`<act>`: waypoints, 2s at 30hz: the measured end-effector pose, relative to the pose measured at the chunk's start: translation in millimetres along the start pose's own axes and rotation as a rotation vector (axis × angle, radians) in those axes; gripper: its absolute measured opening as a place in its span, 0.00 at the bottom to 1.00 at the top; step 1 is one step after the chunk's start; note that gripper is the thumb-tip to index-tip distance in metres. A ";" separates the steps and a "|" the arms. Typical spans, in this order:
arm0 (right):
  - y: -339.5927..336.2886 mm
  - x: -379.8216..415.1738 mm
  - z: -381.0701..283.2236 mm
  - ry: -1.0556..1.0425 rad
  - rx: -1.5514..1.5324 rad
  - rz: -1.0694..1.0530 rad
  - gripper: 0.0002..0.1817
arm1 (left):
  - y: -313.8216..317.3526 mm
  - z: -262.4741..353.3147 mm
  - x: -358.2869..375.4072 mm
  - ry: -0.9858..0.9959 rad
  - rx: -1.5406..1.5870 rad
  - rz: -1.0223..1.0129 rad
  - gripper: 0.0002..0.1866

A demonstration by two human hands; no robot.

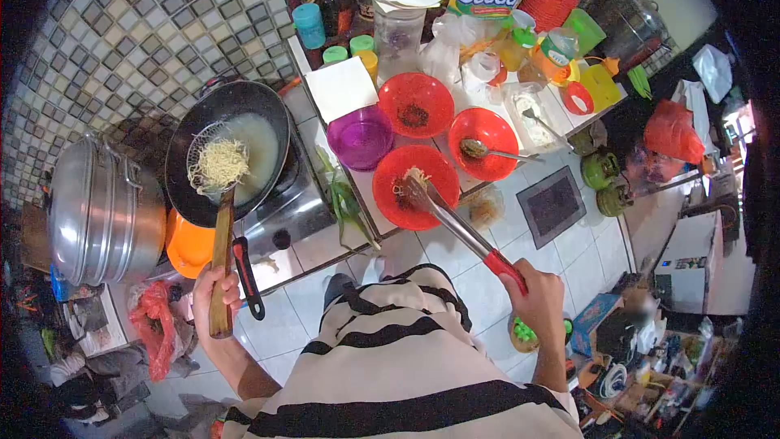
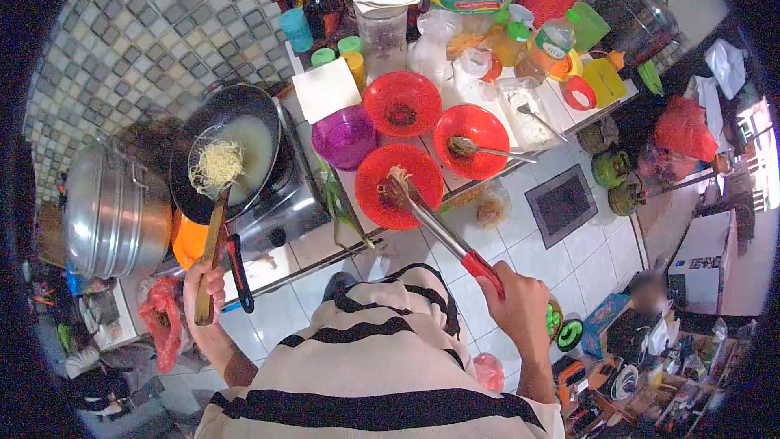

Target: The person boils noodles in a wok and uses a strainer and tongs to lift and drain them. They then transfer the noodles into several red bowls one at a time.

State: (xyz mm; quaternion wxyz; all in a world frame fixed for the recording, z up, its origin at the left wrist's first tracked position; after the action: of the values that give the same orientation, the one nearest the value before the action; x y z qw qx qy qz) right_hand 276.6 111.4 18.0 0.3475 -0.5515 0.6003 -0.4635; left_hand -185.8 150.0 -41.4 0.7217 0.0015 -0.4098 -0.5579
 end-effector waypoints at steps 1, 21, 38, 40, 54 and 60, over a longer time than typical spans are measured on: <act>-1.2 0.2 -1.7 -0.009 0.045 -0.007 0.13 | -0.7 -1.6 -0.8 -0.007 0.020 -0.013 0.12; -27.1 -6.9 -7.1 -0.082 0.110 0.042 0.12 | 10.0 -1.9 12.1 0.079 0.013 0.045 0.13; -24.4 -14.5 3.9 -0.087 0.160 0.132 0.12 | 15.8 -3.7 14.7 0.114 0.024 0.041 0.11; -38.9 -11.0 -3.8 -0.150 0.233 0.224 0.13 | 13.1 -5.9 13.7 0.093 0.044 0.049 0.10; -69.5 1.7 -23.4 -0.263 0.336 0.267 0.20 | 13.2 -5.1 13.0 0.092 0.003 0.055 0.09; -88.1 -1.8 -40.7 -0.402 0.483 0.286 0.23 | 3.9 -4.7 10.7 0.065 -0.021 0.053 0.08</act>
State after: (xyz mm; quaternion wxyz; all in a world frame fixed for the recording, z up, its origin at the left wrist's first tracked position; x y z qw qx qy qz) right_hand 269.1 123.5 114.0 0.6409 -0.4439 0.4640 -0.4207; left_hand -179.4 140.8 -36.4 0.7492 0.0012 -0.3802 -0.5424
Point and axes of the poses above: each hand's wrist, its own x-axis away from the middle knuckle, its own y-axis out of the palm, z = x × y, the point moved 8 cm from there along -x, towards the middle knuckle
